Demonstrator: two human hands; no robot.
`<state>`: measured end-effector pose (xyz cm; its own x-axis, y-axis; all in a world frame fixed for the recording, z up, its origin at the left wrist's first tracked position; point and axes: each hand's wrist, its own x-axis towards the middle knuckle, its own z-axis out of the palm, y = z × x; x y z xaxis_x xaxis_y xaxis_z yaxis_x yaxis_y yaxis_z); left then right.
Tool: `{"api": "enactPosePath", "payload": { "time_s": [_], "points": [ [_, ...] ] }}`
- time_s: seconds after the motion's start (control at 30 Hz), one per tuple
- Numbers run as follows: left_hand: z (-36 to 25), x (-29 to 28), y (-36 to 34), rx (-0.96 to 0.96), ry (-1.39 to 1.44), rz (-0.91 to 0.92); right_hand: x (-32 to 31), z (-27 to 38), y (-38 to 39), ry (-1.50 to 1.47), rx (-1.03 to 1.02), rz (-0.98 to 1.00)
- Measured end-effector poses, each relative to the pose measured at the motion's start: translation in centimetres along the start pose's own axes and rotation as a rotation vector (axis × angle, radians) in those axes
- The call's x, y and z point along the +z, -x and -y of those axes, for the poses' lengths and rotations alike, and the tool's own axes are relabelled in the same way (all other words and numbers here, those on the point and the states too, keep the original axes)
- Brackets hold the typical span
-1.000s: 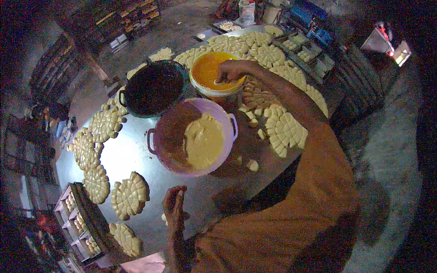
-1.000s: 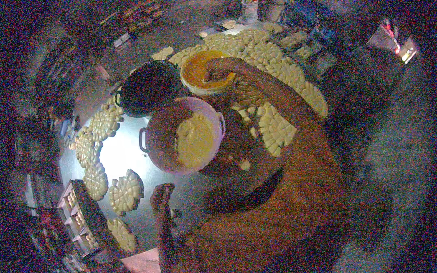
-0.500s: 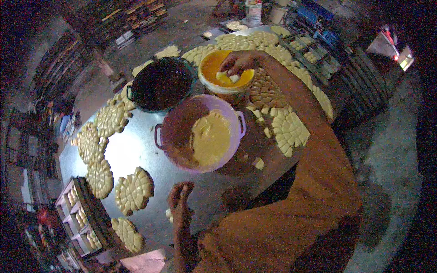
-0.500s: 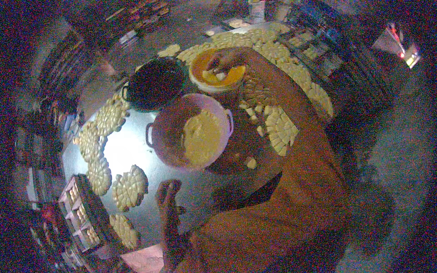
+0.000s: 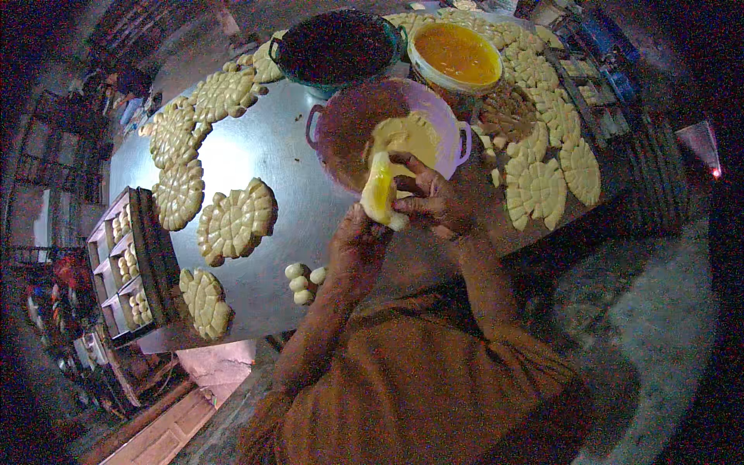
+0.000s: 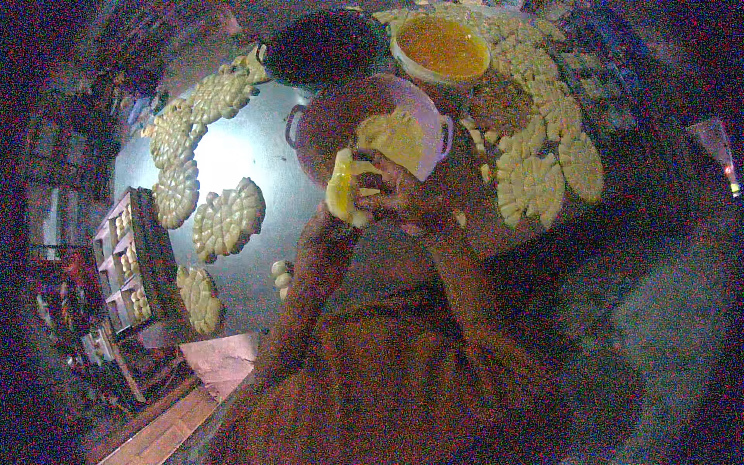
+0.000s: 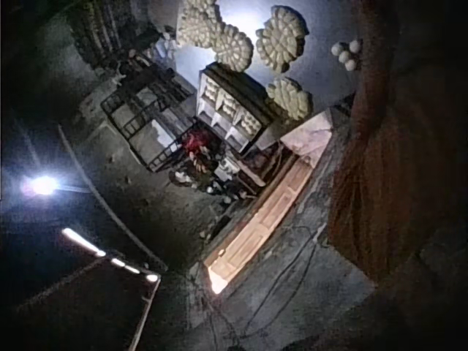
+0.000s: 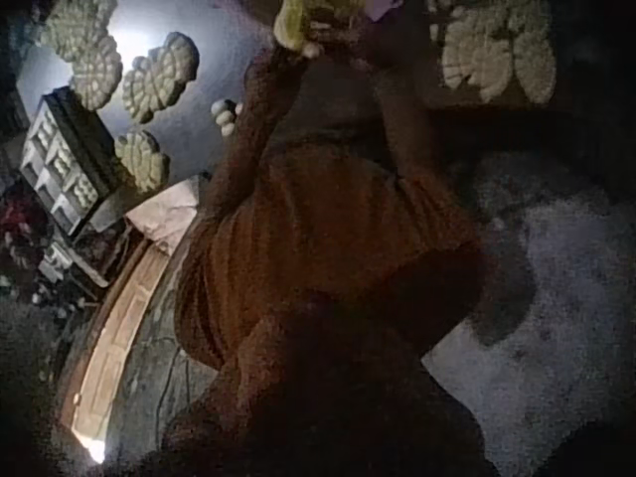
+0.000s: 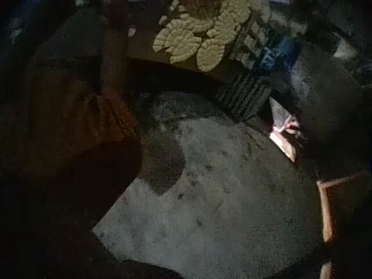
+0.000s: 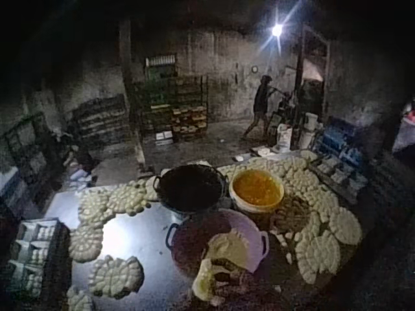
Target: The person shapes dough pieces by hand and places them into metal baking trays.
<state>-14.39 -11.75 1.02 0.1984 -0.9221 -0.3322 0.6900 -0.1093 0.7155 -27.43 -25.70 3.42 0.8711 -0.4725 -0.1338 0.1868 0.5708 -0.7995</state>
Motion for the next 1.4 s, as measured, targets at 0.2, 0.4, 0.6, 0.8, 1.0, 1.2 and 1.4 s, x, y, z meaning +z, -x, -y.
{"api": "enactPosePath", "payload": {
  "time_s": [0.2, 0.4, 0.6, 0.8, 1.0, 1.2, 1.4],
  "points": [
    [0.7, -3.9, 2.1, -0.026, 0.414, -0.141, 1.5, -6.7, 1.6, 0.207, -0.097, -0.374],
    [-4.8, -4.2, 5.7, 0.153, -0.199, -0.301, 6.2, -7.7, 1.4, 1.459, -0.619, -0.126],
    [-6.3, -6.5, 8.3, 0.208, -0.495, -0.262, 9.0, -7.2, 1.3, 1.599, -0.518, -0.065],
    [-8.7, -8.4, 9.3, 0.135, -0.689, -0.035, 10.4, -3.0, -0.9, 1.504, -0.468, 0.180],
    [-7.7, -10.0, 7.5, 0.049, -0.530, -0.013, 10.7, -4.4, -0.6, 1.443, -0.679, 0.127],
    [-4.8, -10.6, 6.5, -0.181, 0.243, -0.036, 12.5, -9.8, -1.3, 1.671, -0.901, -0.189],
    [-5.6, -10.5, 6.6, -0.035, 0.022, 0.009, 13.7, -10.8, -0.3, 1.766, -0.924, -0.370]
  ]
}}
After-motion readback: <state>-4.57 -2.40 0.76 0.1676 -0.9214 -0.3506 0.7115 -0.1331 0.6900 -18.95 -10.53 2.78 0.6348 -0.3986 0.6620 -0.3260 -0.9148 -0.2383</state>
